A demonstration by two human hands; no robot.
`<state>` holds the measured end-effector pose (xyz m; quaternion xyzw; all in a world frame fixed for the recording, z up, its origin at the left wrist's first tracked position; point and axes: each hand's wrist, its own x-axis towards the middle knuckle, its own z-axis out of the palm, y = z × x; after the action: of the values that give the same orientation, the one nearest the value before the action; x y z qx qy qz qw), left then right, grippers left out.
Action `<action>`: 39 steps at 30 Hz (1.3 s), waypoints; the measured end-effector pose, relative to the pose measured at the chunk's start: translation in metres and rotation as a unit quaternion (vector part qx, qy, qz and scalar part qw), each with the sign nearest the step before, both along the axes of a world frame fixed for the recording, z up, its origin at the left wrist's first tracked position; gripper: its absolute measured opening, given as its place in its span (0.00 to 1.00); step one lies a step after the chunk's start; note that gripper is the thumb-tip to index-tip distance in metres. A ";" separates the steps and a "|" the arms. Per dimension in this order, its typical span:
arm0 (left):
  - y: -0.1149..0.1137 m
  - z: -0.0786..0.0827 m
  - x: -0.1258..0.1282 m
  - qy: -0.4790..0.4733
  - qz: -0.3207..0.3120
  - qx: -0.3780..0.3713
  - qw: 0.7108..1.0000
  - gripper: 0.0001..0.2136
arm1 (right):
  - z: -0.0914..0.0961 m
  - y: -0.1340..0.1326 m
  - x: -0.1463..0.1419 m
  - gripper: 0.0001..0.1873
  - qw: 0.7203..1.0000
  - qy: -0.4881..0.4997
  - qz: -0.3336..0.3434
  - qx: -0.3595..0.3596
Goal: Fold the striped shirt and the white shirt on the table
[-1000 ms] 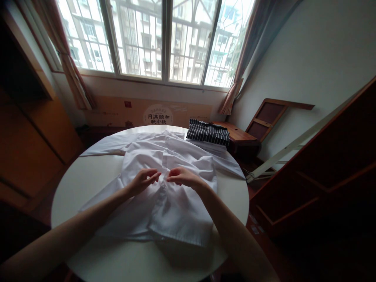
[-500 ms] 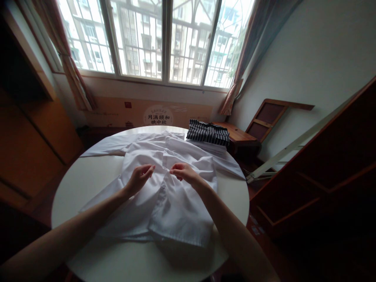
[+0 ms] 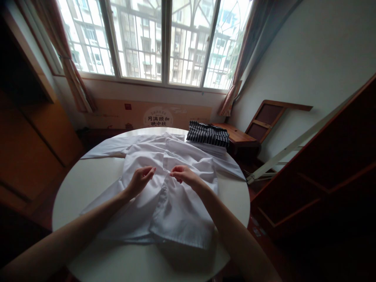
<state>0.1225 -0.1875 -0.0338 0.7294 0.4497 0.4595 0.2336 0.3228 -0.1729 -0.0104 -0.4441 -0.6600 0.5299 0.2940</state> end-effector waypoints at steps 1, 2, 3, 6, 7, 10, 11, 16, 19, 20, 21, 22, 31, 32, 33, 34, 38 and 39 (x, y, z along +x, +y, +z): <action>0.000 0.000 0.000 0.000 0.002 0.000 1.000 0.18 | 0.000 0.000 0.000 0.13 1.000 -0.002 0.006 0.000; 0.000 0.000 0.000 0.000 0.003 0.000 1.000 0.18 | -0.001 0.000 0.000 0.13 1.000 -0.004 0.011 0.000; 0.000 -0.001 0.000 0.000 0.003 0.000 1.000 0.18 | -0.001 0.000 0.000 0.14 1.000 -0.007 0.016 0.001; 0.000 -0.001 0.001 0.000 0.003 0.004 1.000 0.19 | -0.002 0.000 -0.001 0.14 1.000 -0.014 0.022 0.003; 0.000 -0.002 0.001 0.000 0.003 0.006 1.000 0.19 | -0.002 0.000 -0.001 0.15 1.000 -0.015 0.022 0.004; 0.001 -0.002 0.000 0.001 0.003 0.009 1.000 0.19 | -0.004 0.000 -0.001 0.15 1.000 -0.014 0.024 0.004; 0.001 -0.002 0.000 0.001 0.004 0.011 1.000 0.19 | -0.004 0.000 -0.001 0.15 1.000 -0.013 0.025 0.004; 0.001 -0.001 -0.001 -0.004 0.011 0.012 1.000 0.18 | -0.007 0.002 0.000 0.14 0.999 -0.010 0.031 0.016; 0.000 -0.001 -0.001 0.006 0.007 0.009 1.000 0.18 | -0.008 0.004 0.002 0.13 0.999 -0.017 0.028 0.025; 0.001 -0.001 -0.001 0.014 0.006 0.009 1.000 0.18 | -0.009 0.004 0.003 0.13 0.999 -0.026 0.028 0.031; 0.002 -0.003 -0.002 0.025 0.007 0.010 1.000 0.18 | -0.009 0.005 0.003 0.13 0.998 -0.040 0.026 0.038; 0.004 -0.004 -0.002 0.041 0.009 0.010 0.999 0.18 | -0.010 0.005 0.003 0.12 0.997 -0.060 0.022 0.047; 0.023 -0.030 -0.013 0.289 0.070 0.038 0.954 0.16 | -0.037 -0.002 -0.016 0.04 0.912 -0.280 -0.153 0.260; 0.022 -0.031 -0.014 0.315 0.079 0.030 0.945 0.18 | -0.041 -0.002 -0.018 0.04 0.900 -0.292 -0.159 0.283; 0.022 -0.032 -0.014 0.338 0.085 0.017 0.937 0.20 | -0.043 -0.003 -0.020 0.05 0.889 -0.300 -0.161 0.306; 0.021 -0.033 -0.013 0.358 0.091 0.002 0.929 0.21 | -0.046 -0.003 -0.021 0.07 0.880 -0.306 -0.158 0.328; 0.017 -0.031 -0.011 0.407 0.095 -0.044 0.907 0.24 | -0.048 -0.006 -0.025 0.15 0.852 -0.348 -0.105 0.376; 0.017 -0.030 -0.011 0.413 0.093 -0.048 0.905 0.24 | -0.048 -0.007 -0.026 0.17 0.850 -0.362 -0.087 0.372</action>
<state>0.1113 -0.1709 -0.0637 0.7965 0.5934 0.1146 0.0181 0.2969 -0.1798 -0.0589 -0.5174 -0.8262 0.0184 0.2224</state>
